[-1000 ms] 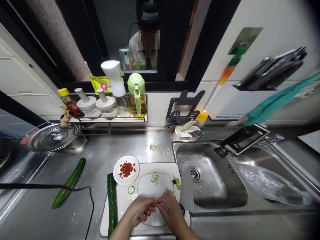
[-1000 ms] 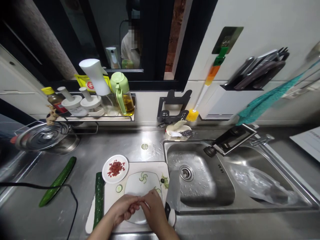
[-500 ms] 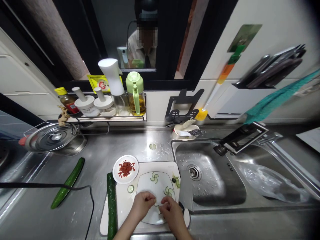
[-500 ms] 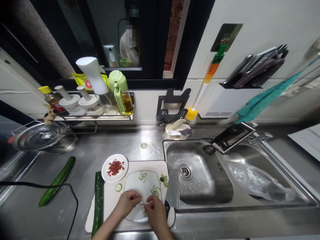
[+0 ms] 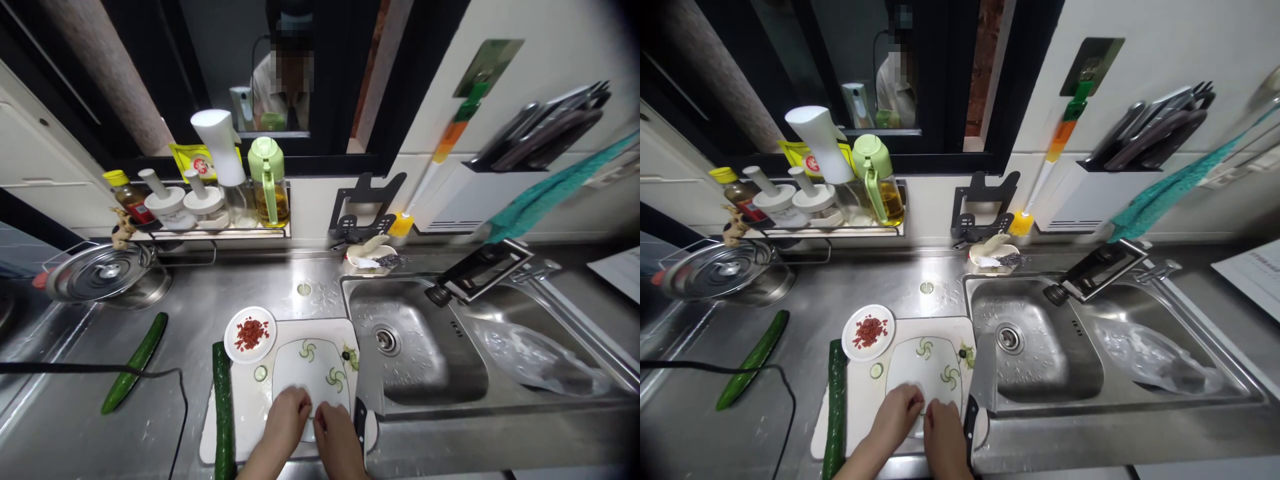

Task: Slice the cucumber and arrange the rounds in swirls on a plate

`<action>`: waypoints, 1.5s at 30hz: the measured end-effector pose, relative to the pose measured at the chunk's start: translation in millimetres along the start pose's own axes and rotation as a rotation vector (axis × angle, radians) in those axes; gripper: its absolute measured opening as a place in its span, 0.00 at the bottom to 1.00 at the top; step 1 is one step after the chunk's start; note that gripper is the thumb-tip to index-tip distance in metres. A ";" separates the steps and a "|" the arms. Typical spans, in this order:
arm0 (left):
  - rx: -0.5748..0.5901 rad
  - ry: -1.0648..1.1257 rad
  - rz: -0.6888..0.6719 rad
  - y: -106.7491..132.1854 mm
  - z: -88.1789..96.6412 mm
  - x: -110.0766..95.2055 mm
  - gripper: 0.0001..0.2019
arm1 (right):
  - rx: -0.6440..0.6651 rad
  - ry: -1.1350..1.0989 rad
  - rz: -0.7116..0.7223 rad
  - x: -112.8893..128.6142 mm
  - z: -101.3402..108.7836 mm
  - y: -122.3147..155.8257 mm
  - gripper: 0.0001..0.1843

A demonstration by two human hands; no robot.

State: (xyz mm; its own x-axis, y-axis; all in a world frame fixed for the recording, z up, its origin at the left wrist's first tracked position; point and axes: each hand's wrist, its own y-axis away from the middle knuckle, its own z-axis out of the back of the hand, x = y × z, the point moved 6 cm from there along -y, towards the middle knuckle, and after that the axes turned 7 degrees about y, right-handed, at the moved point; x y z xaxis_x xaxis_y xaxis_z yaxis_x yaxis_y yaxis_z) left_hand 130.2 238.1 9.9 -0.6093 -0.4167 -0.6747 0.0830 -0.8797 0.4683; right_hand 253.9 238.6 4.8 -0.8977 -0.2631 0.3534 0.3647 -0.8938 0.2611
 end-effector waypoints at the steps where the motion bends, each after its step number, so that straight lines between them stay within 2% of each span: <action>1: -0.004 -0.005 -0.005 0.8 -0.7 0.2 0.07 | -0.021 0.021 0.016 1.3 0.4 1.2 0.07; 6: -0.018 -0.033 -0.023 4.4 -5.2 1.4 0.07 | -0.094 0.076 0.103 4.2 3.6 5.0 0.06; 11: -0.074 -0.038 -0.064 6.8 -4.3 0.8 0.07 | -0.185 0.007 0.256 4.2 8.9 13.9 0.08; 16: -0.074 -0.040 -0.160 13.6 -0.8 -1.3 0.10 | -0.259 -0.063 0.395 2.0 5.4 28.6 0.12; 20: -0.070 -0.055 -0.216 18.5 0.4 -3.3 0.12 | -0.254 -0.061 0.403 -1.3 1.5 33.6 0.14; 30: -0.075 -0.142 -0.233 19.1 -1.3 -4.2 0.12 | -0.221 0.018 0.412 -0.1 0.8 34.5 0.13; 37: -0.092 -0.057 -0.243 19.1 0.7 -3.4 0.13 | -0.222 0.012 0.401 0.3 5.7 34.7 0.14; 40: -0.180 0.054 -0.228 18.1 12.6 9.1 0.13 | -0.200 -0.009 0.418 0.6 12.6 32.9 0.13; 42: -0.324 0.115 -0.167 18.3 29.2 25.4 0.12 | -0.192 -0.004 0.428 0.8 16.7 31.5 0.12; 45: -0.541 0.131 0.001 20.1 55.4 55.1 0.12 | -0.188 0.031 0.439 2.0 19.9 29.9 0.12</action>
State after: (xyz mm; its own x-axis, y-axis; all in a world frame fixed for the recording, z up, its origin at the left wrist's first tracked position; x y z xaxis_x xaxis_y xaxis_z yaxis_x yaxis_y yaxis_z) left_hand 54.5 210.1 13.8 -0.5085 -0.4121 -0.7560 0.4979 -0.8571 0.1324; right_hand 267.8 218.6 31.2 -0.6769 -0.6386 0.3661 0.6626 -0.7453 -0.0748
